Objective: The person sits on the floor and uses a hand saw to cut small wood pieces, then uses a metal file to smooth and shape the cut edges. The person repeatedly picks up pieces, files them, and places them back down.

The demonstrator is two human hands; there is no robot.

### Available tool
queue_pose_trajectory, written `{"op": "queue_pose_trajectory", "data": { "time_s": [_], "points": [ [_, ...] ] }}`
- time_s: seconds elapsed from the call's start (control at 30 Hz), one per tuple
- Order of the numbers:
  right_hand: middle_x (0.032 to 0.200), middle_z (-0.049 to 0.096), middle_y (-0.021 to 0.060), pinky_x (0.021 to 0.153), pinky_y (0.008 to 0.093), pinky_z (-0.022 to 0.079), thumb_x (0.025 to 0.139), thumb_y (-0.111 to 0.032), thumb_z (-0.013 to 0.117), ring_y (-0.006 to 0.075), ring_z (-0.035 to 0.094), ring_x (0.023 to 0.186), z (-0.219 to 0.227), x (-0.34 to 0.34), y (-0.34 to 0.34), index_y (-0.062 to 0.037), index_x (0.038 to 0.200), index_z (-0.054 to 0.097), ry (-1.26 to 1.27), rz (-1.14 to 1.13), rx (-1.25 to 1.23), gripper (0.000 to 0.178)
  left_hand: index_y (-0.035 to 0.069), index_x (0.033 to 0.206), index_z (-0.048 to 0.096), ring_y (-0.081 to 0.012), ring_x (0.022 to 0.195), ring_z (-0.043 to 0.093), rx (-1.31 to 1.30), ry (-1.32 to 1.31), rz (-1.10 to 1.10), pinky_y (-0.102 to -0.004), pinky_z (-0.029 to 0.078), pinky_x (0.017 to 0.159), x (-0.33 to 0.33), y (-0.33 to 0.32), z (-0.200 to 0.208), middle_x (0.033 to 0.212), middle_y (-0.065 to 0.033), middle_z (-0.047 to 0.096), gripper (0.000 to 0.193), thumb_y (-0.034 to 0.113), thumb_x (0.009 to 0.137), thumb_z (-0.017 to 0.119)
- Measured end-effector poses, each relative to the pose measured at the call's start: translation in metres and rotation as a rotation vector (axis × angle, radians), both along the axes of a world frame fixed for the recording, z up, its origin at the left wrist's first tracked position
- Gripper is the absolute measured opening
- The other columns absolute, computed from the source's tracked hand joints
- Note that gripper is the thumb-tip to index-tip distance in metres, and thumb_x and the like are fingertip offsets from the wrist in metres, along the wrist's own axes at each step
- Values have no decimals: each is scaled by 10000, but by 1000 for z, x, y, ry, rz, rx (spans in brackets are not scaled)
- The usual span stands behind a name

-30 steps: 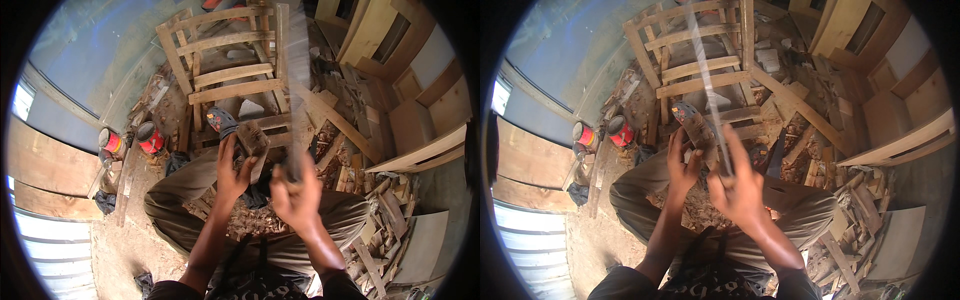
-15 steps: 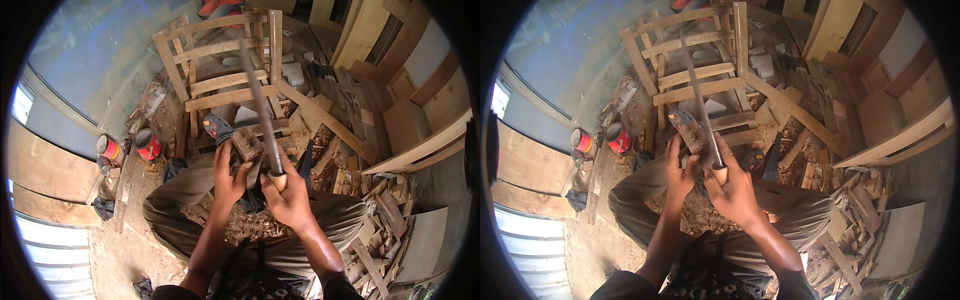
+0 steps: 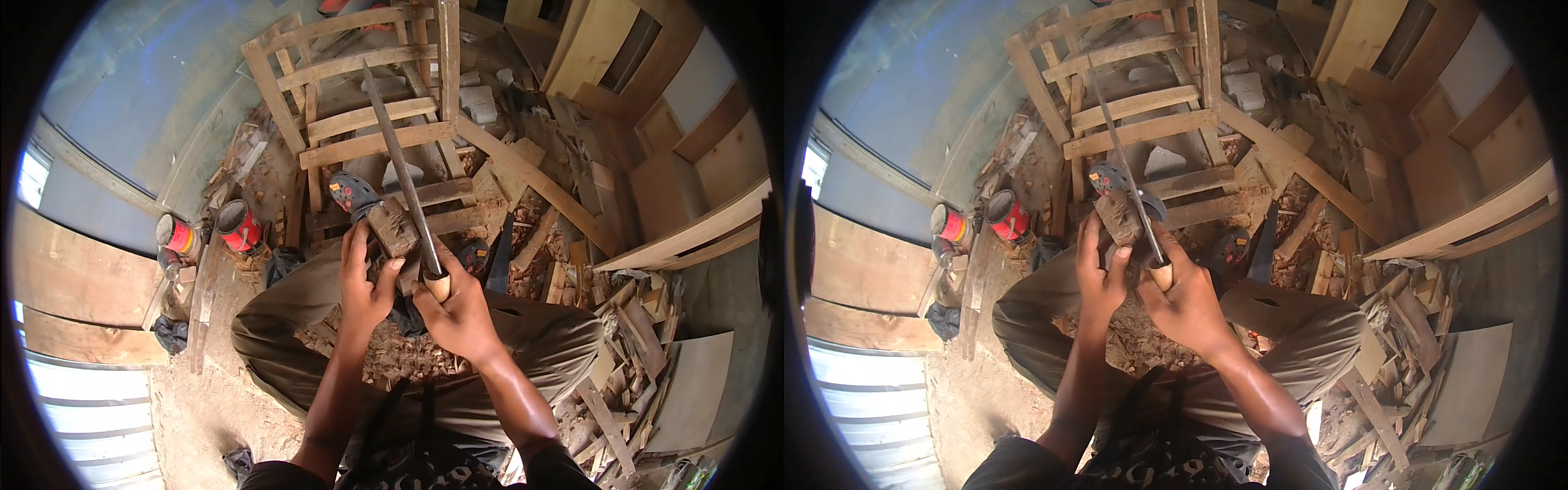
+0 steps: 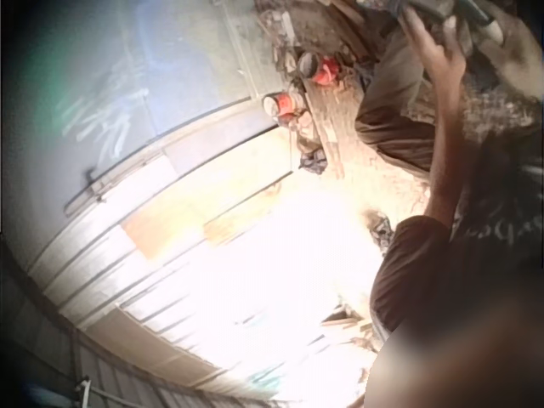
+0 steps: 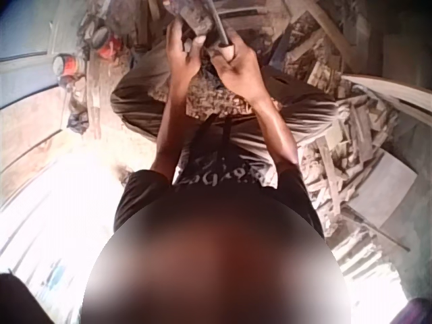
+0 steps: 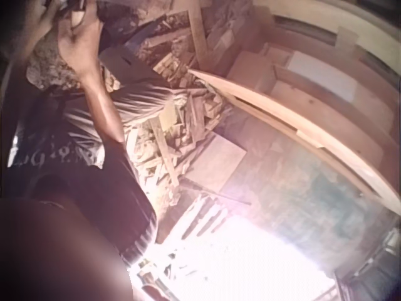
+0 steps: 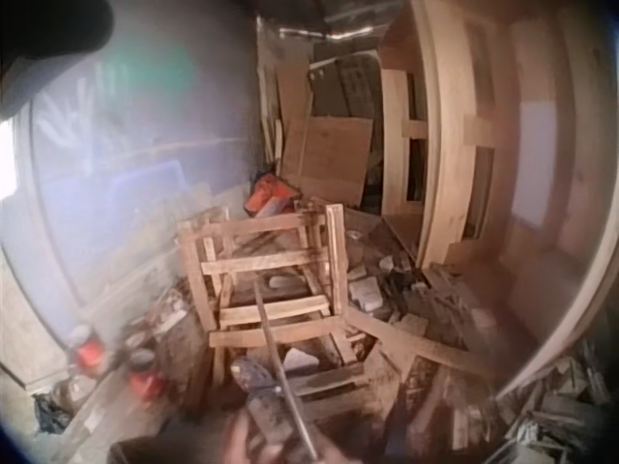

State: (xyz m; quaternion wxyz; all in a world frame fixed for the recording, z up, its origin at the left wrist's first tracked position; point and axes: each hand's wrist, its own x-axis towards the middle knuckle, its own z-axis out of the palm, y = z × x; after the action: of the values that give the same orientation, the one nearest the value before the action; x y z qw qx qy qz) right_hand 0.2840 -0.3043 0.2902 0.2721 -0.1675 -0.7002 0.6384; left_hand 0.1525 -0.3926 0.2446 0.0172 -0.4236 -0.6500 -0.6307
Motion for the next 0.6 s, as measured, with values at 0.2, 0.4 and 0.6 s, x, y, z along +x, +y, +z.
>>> {"op": "queue_pose_trajectory", "data": {
  "time_s": [0.2,0.4,0.6],
  "points": [
    [775,595,24,546,245,454,888,15,589,96,535,563,9,13,13,-3,1459,407,-57,253,-599,600,-83,1433,380,-320,1245,538,21,8,-11,-411,465,1019,0,3,-6,1369,-228,471,619,141,931,666],
    [770,651,152,675,328,536,846,-4,600,281,689,658,12,8,5,-19,1501,350,-86,-18,145,701,-81,1441,375,-321,1256,534,10,-35,-38,-413,464,1033,-1,-1,-6,1380,-229,466,617,78,914,653],
    [785,674,193,731,349,545,840,-9,586,343,725,771,19,6,-2,-32,1498,370,-88,2,143,693,-77,1445,378,-319,1258,535,16,5,-45,-397,457,1040,-4,-12,-8,1383,-227,465,629,12,878,635]
  ]
}}
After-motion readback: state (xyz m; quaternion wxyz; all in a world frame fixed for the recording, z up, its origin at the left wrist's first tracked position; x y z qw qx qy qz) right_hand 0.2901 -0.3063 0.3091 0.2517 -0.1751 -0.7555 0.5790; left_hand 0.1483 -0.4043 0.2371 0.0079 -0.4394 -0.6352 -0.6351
